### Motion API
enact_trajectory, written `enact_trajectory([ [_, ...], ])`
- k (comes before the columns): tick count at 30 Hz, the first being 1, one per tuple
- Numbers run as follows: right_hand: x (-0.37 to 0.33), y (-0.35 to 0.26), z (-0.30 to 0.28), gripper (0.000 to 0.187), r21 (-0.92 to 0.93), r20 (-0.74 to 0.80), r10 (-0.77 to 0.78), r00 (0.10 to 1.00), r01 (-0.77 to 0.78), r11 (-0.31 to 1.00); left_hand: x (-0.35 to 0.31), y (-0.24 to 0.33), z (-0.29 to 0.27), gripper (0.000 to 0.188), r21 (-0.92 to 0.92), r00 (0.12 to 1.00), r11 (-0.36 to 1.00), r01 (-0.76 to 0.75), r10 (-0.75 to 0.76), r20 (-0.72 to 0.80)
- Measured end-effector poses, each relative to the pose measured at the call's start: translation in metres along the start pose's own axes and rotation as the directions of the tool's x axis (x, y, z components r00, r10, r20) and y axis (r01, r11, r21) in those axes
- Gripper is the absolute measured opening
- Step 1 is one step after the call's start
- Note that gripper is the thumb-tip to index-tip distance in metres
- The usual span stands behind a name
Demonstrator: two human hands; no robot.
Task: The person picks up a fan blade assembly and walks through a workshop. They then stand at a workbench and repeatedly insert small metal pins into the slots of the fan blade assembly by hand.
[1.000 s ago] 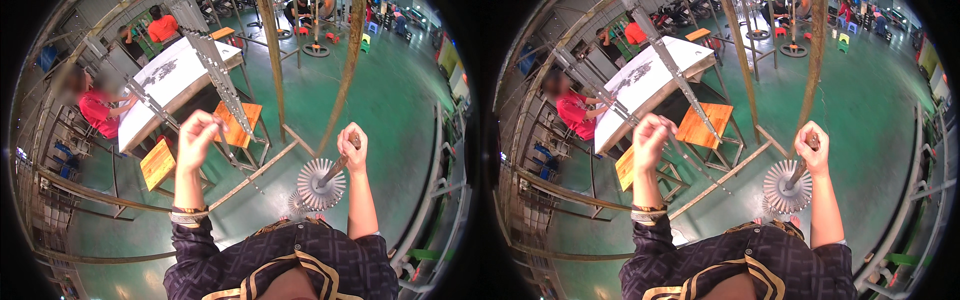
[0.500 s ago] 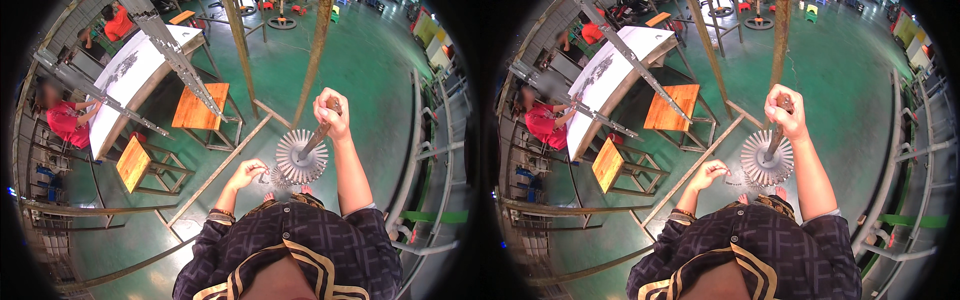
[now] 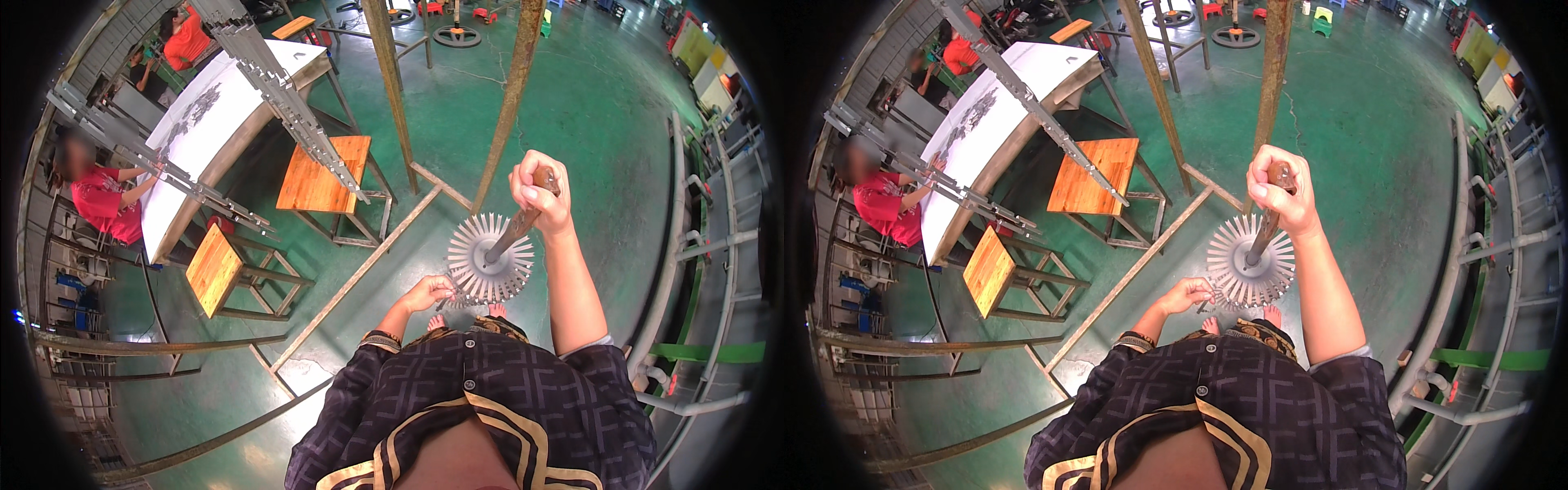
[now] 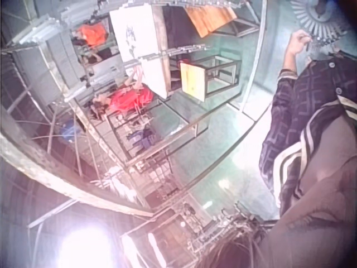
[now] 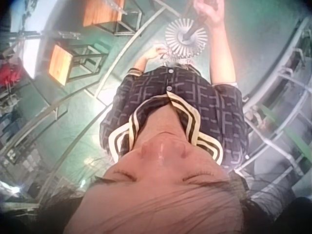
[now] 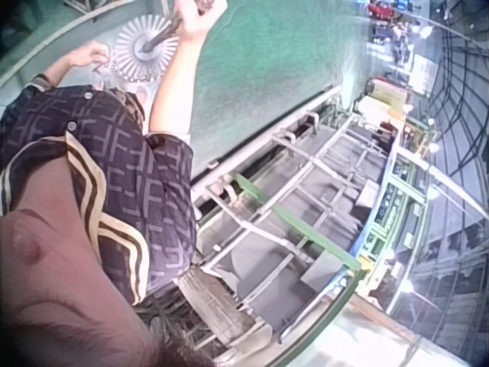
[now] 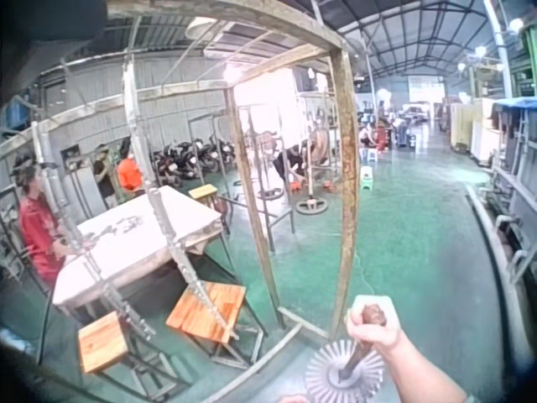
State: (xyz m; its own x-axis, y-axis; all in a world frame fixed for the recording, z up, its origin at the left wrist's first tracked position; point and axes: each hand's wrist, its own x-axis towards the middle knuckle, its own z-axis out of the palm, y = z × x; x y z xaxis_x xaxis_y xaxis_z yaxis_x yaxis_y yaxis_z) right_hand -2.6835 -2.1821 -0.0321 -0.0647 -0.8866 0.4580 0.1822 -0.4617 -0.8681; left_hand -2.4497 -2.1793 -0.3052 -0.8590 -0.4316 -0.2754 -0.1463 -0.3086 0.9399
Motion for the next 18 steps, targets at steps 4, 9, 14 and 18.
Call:
enact_trajectory([
  [4,0.0,0.0,0.001,0.028,0.007,0.012,0.008,1.0,-0.008,1.0,0.006,-0.01,0.001,0.004,-0.011,0.999,0.999,0.033,-0.033,0.007],
  [9,0.0,0.0,0.001,0.028,0.025,0.022,0.012,1.0,-0.013,1.0,0.014,-0.016,0.002,0.005,0.012,0.999,1.0,0.029,-0.029,0.026],
  [14,0.001,0.0,0.003,0.032,-0.014,0.0,0.031,1.0,-0.031,0.999,0.018,-0.02,0.002,0.012,0.025,0.998,0.998,0.052,-0.053,0.037],
  [18,0.002,0.001,0.003,0.032,-0.01,0.005,0.032,0.999,-0.032,0.999,0.021,-0.025,0.002,0.015,0.061,0.999,0.997,0.038,-0.039,0.023],
])
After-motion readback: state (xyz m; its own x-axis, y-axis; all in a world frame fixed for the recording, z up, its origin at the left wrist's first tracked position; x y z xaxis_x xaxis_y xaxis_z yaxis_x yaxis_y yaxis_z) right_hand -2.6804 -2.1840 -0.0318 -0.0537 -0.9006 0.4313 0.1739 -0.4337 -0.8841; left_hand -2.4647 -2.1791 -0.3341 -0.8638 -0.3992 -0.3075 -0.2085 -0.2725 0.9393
